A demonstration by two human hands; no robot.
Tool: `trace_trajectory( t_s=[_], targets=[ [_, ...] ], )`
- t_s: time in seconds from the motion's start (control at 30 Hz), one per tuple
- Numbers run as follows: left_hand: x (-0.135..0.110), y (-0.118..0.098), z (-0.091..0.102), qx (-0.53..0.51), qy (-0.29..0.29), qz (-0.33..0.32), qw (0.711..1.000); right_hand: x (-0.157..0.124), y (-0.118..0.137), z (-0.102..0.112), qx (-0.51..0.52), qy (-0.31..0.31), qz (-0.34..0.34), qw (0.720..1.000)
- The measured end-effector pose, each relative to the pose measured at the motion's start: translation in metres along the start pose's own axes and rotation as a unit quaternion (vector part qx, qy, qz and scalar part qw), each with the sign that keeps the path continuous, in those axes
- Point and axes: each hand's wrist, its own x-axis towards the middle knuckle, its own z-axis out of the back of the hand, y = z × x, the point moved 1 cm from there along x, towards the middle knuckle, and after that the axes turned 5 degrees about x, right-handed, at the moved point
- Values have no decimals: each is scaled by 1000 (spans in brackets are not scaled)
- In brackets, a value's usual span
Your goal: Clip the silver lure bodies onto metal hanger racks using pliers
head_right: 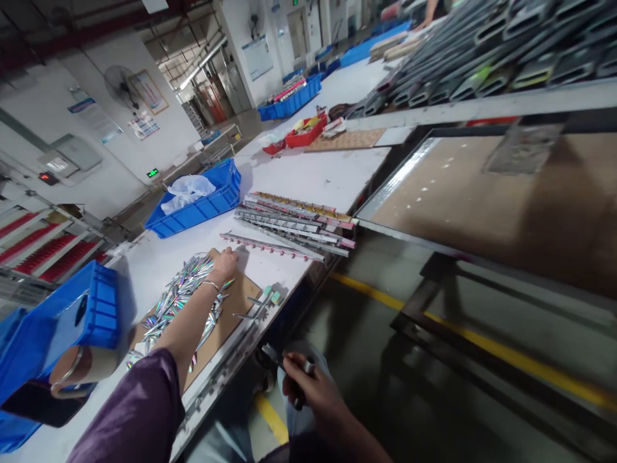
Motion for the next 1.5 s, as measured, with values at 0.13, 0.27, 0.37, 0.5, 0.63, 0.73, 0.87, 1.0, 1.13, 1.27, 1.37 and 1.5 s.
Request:
trace_trajectory(
  t_s=[0.13, 0.27, 0.37, 0.5, 0.63, 0.73, 0.87, 1.0, 1.13, 1.27, 1.37, 1.5],
  targets=[
    [-7, -3, 11, 30, 21, 35, 999, -6, -1, -3, 6, 1, 21, 1000],
    [-54, 2, 35, -17, -16, 74, 997, -7, -1, -11, 51, 10, 25, 998],
    [-107, 8, 49, -126, 0, 105, 986, -4, -2, -20, 108, 4, 1, 994],
    [-154, 10, 67, 55, 34, 77, 995, 1, -4, -30, 197, -22, -46, 979],
    [-172, 2, 79, 175, 52, 81, 980, 8, -2, -33, 268, 17, -133, 954],
    [-189, -13, 69, 54, 4, 106, 993, 11, 2, -32, 228, 85, -109, 964],
    [-218, -35, 39, -216, -58, 172, 959, 12, 4, -38, 117, 90, -14, 989],
    [-231, -43, 23, -345, -66, 212, 912, 11, -1, -46, -24, 51, 52, 997],
    [-230, -43, 26, -395, -48, 180, 900, 10, 1, -36, -205, 17, 171, 964],
    [-230, -47, 30, -357, -47, 154, 920, 9, 6, -25, -551, -21, 363, 751],
    [-230, -49, 31, -321, -19, 136, 937, 6, 6, -25, -598, -24, 362, 715],
    [-224, -48, 36, -286, 0, 97, 953, 3, 5, -28, -556, -23, 343, 757]
  ],
)
